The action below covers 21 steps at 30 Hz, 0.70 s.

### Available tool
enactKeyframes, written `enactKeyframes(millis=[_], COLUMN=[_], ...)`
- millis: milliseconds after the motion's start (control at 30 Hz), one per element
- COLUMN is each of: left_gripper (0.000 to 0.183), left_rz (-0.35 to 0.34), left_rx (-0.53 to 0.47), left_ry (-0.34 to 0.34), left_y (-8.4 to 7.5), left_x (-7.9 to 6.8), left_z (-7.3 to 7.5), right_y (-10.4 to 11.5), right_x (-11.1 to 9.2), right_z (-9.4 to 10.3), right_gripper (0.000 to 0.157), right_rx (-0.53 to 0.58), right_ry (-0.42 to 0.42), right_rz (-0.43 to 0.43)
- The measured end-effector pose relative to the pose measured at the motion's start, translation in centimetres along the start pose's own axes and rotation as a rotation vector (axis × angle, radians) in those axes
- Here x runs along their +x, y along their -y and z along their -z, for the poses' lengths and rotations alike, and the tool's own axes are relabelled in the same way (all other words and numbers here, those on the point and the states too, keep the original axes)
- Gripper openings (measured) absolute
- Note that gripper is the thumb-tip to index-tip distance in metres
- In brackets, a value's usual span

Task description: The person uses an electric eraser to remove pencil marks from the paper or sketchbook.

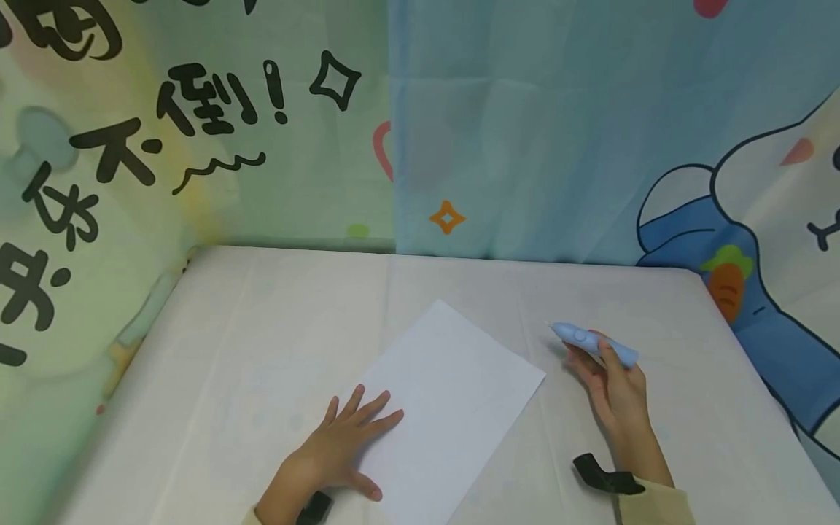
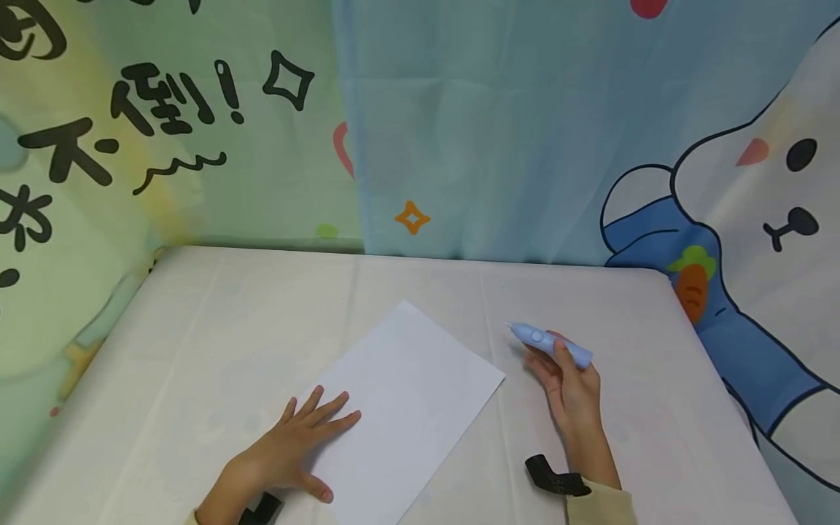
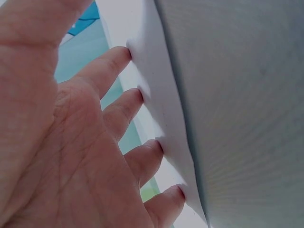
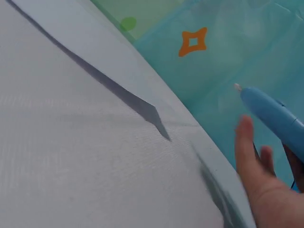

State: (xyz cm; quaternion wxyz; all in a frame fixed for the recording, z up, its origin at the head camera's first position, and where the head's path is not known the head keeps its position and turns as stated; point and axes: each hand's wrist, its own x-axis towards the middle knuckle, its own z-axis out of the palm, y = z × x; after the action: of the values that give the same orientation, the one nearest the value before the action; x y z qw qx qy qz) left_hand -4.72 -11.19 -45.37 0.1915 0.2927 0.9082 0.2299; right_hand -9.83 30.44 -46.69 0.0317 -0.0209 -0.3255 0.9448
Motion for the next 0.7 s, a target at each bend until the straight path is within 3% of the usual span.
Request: enactKeyframes(millis=[100, 167, 333, 500, 700], left_gripper=[0.105, 0.105, 0.106, 0.106, 0.106], left_rz=[-0.007, -0.007, -0.002, -0.004, -0.009], left_rx=[-0.006, 0.006, 0.019, -0.006, -0.010], left_ry=[-0.003, -0.003, 0.000, -0.001, 0.000], left_y=[0.0, 0.0, -0.1, -0.2, -0.4], left_x=[0.0, 0.1, 0.1, 0.0, -0.2], left_z=[0.0, -0.1, -0.1, 0.0, 0.2], right_y=[-0.1, -0.2, -0.7, -1.1, -1.1], right_x=[0.0, 0.0, -0.4, -0.6, -0.9], right_z=[0.3, 0.4, 0.3, 0.2, -0.1], right_gripper=[0.030, 0.030, 0.020, 0.032, 0.034], right_rx=[0.142, 0.172, 0.065, -0.001, -0.081], right_ry=[0.143, 0.181, 0.171, 0.187, 0.183], right_rz=[-0.018, -0.024, 0.033, 0.110, 0.115])
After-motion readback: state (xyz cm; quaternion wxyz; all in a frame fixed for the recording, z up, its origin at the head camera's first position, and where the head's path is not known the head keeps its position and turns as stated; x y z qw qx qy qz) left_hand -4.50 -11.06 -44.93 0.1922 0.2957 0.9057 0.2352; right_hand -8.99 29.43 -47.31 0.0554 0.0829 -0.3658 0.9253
